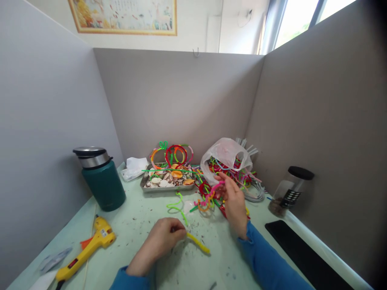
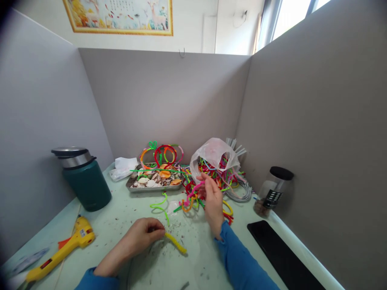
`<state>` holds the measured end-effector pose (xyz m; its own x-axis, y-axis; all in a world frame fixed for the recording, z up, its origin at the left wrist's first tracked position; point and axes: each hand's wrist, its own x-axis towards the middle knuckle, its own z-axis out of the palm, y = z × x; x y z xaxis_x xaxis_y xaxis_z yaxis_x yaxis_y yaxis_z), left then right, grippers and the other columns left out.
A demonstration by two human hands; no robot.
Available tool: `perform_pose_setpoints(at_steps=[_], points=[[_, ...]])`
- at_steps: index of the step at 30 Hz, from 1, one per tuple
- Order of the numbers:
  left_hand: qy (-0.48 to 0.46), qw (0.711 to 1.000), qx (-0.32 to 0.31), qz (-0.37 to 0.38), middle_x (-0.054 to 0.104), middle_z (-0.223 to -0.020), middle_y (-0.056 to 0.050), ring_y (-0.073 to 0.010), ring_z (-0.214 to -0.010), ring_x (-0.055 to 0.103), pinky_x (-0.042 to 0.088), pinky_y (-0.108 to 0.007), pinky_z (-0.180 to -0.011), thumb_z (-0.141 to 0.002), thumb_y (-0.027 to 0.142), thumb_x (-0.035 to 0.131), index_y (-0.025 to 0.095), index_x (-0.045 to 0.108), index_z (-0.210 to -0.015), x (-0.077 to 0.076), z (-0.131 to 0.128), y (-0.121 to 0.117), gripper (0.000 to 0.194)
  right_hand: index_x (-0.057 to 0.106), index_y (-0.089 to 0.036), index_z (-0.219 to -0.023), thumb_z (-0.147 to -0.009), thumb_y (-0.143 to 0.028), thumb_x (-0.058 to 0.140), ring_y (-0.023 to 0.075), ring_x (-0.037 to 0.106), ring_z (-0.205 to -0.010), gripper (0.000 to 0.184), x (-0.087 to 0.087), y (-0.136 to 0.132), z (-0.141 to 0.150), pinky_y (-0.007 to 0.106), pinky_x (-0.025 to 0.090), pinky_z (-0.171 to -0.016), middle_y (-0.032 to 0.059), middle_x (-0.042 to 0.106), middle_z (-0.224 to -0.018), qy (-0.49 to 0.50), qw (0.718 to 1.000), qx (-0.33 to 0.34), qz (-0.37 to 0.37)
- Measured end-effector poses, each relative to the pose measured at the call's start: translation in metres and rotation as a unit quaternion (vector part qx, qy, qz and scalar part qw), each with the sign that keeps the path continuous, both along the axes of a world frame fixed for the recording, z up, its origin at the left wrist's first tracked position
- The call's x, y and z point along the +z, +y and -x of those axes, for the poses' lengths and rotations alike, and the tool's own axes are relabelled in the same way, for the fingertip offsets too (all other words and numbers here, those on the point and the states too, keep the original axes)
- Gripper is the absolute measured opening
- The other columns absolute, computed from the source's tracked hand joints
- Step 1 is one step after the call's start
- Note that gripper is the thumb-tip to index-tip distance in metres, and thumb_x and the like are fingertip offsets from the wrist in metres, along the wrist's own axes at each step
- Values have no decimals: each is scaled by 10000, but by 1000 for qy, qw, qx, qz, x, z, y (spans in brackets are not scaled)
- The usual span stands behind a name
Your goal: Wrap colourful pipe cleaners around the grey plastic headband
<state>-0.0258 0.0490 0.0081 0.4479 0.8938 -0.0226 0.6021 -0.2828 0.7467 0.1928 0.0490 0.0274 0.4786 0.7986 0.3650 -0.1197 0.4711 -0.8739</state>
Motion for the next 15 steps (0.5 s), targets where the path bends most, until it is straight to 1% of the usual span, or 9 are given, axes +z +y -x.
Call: perform_pose_setpoints(at_steps=[2, 3, 4, 6, 8, 9, 11, 13, 15], points=[[-31, 997, 33, -58, 684, -758, -49, -179, -692, 573, 389, -242, -621, -696, 294, 550, 179, 714, -725, 2, 1, 2, 203, 561, -158, -1100, -824, -323, 505, 118, 551, -630, 326, 2, -7, 14, 221, 431, -494, 87, 621, -958, 36, 994, 99, 12], [-53, 994, 58, -77, 687, -797, -58, -187, -726, 577, 397, -251, -649, -716, 309, 543, 179, 714, -750, 4, 2, 3, 217, 554, -162, -1102, -822, -311, 510, 109, 544, -593, 320, 4, -12, 23, 211, 419, -470, 75, 626, -911, 48, 986, 158, 18], [-83, 990, 81, -82, 686, -815, -65, -191, -743, 578, 403, -258, -664, -737, 327, 535, 174, 710, -784, 7, 2, 3, 238, 520, -184, -1149, -834, -312, 492, 104, 541, -562, 341, 6, -18, 32, 203, 401, -438, 61, 627, -882, 52, 974, 219, 27], [-165, 981, 94, -44, 681, -795, -65, -186, -726, 572, 418, -263, -659, -762, 374, 527, 158, 696, -849, 13, 3, 1, 288, 409, -236, -1264, -856, -315, 459, 88, 526, -481, 418, 8, -31, 50, 188, 369, -398, 28, 629, -814, 30, 950, 309, 31], [-254, 964, 70, 23, 676, -785, -56, -177, -719, 568, 435, -265, -664, -759, 406, 552, 148, 678, -907, 20, 3, -3, 322, 280, -253, -1350, -865, -305, 456, 78, 511, -433, 519, 9, -40, 61, 188, 369, -409, 5, 628, -746, -33, 928, 369, 30], [-292, 953, 56, 50, 676, -798, -55, -176, -730, 568, 442, -267, -679, -751, 408, 573, 148, 671, -928, 23, 3, -5, 330, 218, -254, -1379, -873, -301, 448, 72, 493, -416, 557, 8, -43, 64, 188, 368, -414, -2, 627, -730, -68, 922, 381, 33], [-338, 937, 44, 79, 673, -817, -56, -172, -743, 567, 447, -269, -702, -737, 388, 609, 146, 665, -938, 28, 2, -10, 319, 141, -245, -1406, -890, -285, 421, 70, 470, -424, 588, 4, -45, 66, 194, 374, -438, -7, 625, -717, -145, 922, 356, 33], [-357, 930, 38, 85, 665, -804, -52, -162, -727, 558, 447, -264, -698, -725, 357, 635, 140, 665, -920, 29, 1, -12, 293, 144, -225, -1410, -897, -255, 402, 88, 498, -500, 575, -2, -43, 64, 213, 400, -505, -5, 626, -715, -243, 927, 284, 19], [-361, 927, 26, 96, 658, -770, -43, -151, -698, 548, 446, -259, -679, -711, 334, 652, 138, 661, -910, 28, 0, -12, 279, 195, -202, -1400, -892, -220, 402, 111, 542, -595, 549, -8, -39, 62, 239, 417, -599, -1, 631, -712, -347, 916, 201, -8]])
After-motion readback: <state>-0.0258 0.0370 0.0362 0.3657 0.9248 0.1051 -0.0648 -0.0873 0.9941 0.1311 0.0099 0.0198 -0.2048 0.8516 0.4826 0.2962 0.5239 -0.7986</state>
